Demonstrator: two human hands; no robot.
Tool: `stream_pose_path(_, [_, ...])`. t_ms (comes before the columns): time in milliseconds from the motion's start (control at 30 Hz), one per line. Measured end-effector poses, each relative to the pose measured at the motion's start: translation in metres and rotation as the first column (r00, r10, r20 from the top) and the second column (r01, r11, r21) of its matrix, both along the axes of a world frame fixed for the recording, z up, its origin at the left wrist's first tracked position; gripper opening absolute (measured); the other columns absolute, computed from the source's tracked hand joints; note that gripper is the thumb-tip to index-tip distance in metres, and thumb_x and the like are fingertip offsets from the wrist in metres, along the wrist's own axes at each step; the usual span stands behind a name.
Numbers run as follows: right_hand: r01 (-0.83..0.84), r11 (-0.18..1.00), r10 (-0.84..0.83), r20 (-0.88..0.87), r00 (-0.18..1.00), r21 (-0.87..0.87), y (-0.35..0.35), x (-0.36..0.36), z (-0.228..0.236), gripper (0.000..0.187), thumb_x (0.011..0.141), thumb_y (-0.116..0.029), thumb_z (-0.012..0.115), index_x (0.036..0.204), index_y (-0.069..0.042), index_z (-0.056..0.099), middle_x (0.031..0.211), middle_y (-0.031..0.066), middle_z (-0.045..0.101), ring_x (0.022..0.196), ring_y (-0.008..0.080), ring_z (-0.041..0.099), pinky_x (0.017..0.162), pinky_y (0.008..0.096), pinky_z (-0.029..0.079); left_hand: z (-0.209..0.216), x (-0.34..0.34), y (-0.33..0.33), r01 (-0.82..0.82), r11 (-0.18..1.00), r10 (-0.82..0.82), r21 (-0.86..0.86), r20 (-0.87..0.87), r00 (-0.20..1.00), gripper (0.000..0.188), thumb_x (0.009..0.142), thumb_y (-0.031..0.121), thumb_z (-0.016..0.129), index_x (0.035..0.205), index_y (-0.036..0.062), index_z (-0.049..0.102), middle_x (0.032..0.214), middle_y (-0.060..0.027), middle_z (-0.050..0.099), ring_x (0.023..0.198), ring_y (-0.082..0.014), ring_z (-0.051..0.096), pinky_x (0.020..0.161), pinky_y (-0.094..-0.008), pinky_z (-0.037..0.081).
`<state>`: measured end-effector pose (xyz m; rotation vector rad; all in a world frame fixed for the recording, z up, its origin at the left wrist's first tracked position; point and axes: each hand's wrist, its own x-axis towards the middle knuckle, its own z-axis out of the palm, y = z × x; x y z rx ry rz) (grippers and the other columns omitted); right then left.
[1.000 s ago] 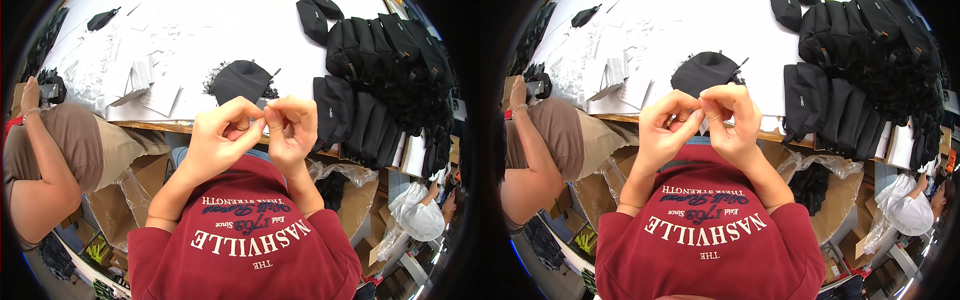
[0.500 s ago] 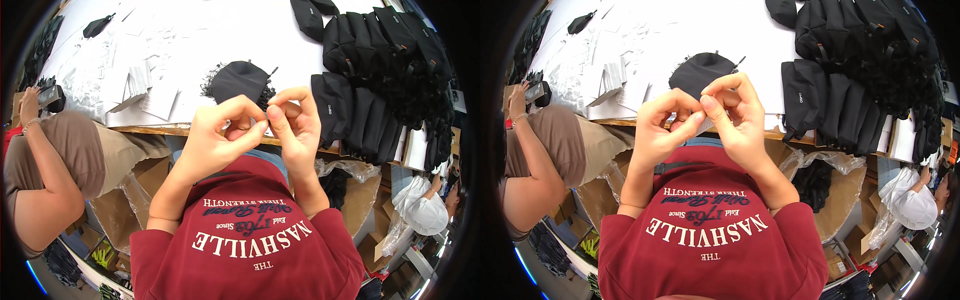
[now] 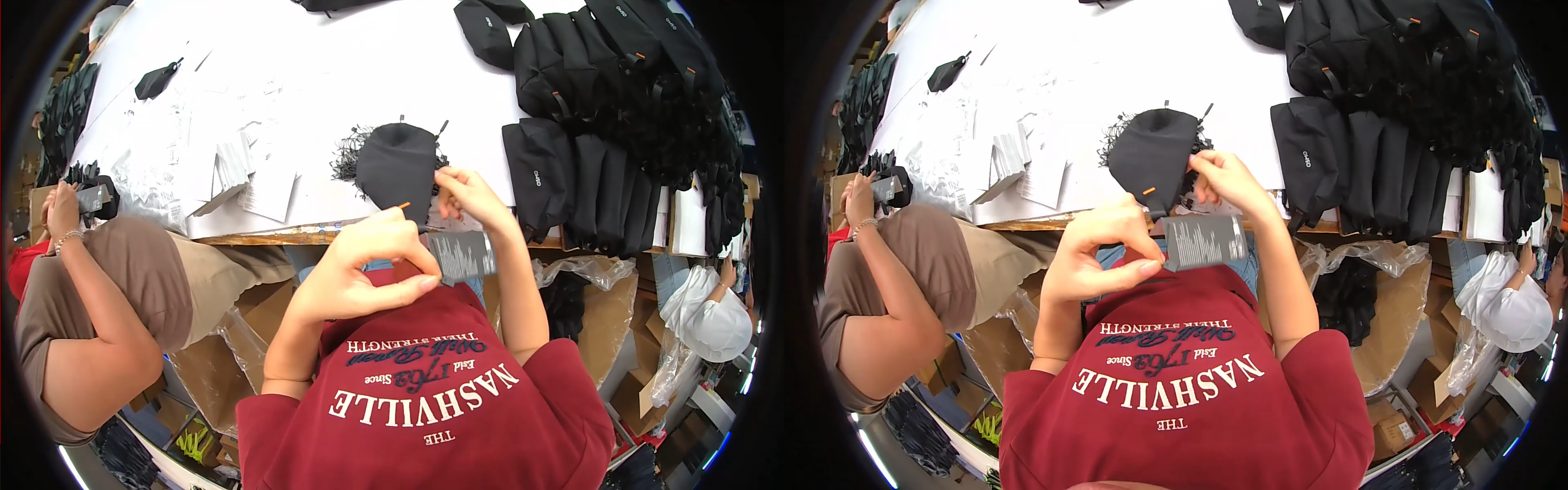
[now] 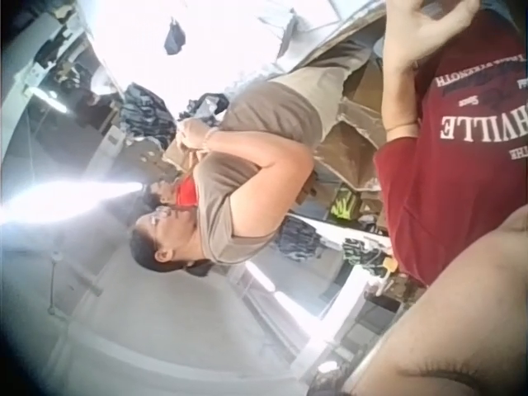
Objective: Attaching tags and organizing black zipper pouches on a production line.
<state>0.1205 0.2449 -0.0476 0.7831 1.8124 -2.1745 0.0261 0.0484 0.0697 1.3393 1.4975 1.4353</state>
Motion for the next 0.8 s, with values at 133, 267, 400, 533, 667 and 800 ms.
stream_pose_path(133, [0.17,0.968,-0.192,-0.11,0.975,-0.182,-0.025,-0.008,-0.003,0.025,0.097,-0.024,0.049,0.081,-0.006,0.054,0.061,0.0008,0.055,0.046,0.0052,0.046,0.043,0.0192,0.035,0.001,0.0,-0.001,0.145,0.989,-0.144,-0.007,0.059,0.988,0.005,0.077,0.008,0.07,0.079,0.0059,0.067,0.078,-0.0015,0.059,0.073,-0.0144,0.05,0.068,-0.0274,0.041])
stream_pose_path(267, [0.165,0.97,-0.093,-0.353,0.931,0.179,-0.023,-0.006,0.043,0.019,0.093,-0.014,0.054,0.078,-0.003,0.051,0.06,-0.0022,0.051,0.049,0.004,0.044,0.045,0.0209,0.034,0.004,-0.015,-0.011,-0.301,0.951,0.308,0.064,-0.17,0.936,0.027,0.078,0.005,0.066,0.105,0.0055,0.061,0.112,-0.0099,0.057,0.094,-0.0212,0.055,0.074,-0.0287,0.045])
stream_pose_path(400, [-0.065,0.746,0.297,-0.243,0.923,0.663,-0.022,-0.005,0.115,0.017,0.083,-0.015,0.059,0.078,-0.001,0.05,0.055,0.012,0.051,0.048,0.0228,0.053,0.05,0.033,0.042,-0.001,-0.026,-0.006,-0.319,0.936,0.32,0.149,-0.739,0.593,0.026,0.075,0.008,0.065,0.101,0.0112,0.062,0.118,-0.0025,0.057,0.104,-0.0211,0.051,0.087,-0.0314,0.038])
stream_pose_path(533, [-0.08,0.74,0.347,-0.278,0.896,0.667,-0.032,-0.003,0.132,0.017,0.084,-0.011,0.061,0.077,0.0,0.049,0.053,0.0072,0.046,0.046,0.0125,0.041,0.046,0.0278,0.034,-0.01,-0.029,-0.016,-0.251,0.94,0.304,0.23,-0.899,0.316,0.02,0.071,0.011,0.065,0.091,0.0163,0.064,0.113,0.0034,0.059,0.108,-0.0176,0.048,0.096,-0.032,0.031])
stream_pose_path(667, [-0.044,0.728,0.34,-0.304,0.89,0.684,-0.038,-0.003,0.132,0.015,0.084,-0.01,0.06,0.078,0.0,0.051,0.053,0.0068,0.046,0.047,0.011,0.042,0.046,0.0267,0.035,-0.007,-0.034,-0.016,-0.127,0.972,0.229,0.196,-0.902,0.365,0.017,0.068,0.013,0.065,0.085,0.0122,0.063,0.096,0.002,0.064,0.093,-0.0162,0.056,0.09,-0.0321,0.039])
stream_pose_path(800, [-0.028,0.742,0.334,-0.333,0.882,0.67,-0.042,-0.003,0.124,0.014,0.084,-0.01,0.06,0.078,0.0,0.051,0.054,0.0066,0.047,0.047,0.0105,0.042,0.046,0.0261,0.035,-0.008,-0.033,-0.017,-0.092,0.971,0.24,0.222,-0.869,0.433,0.022,0.067,0.014,0.066,0.088,0.0098,0.063,0.088,0.0014,0.063,0.086,-0.0164,0.058,0.086,-0.0321,0.04])
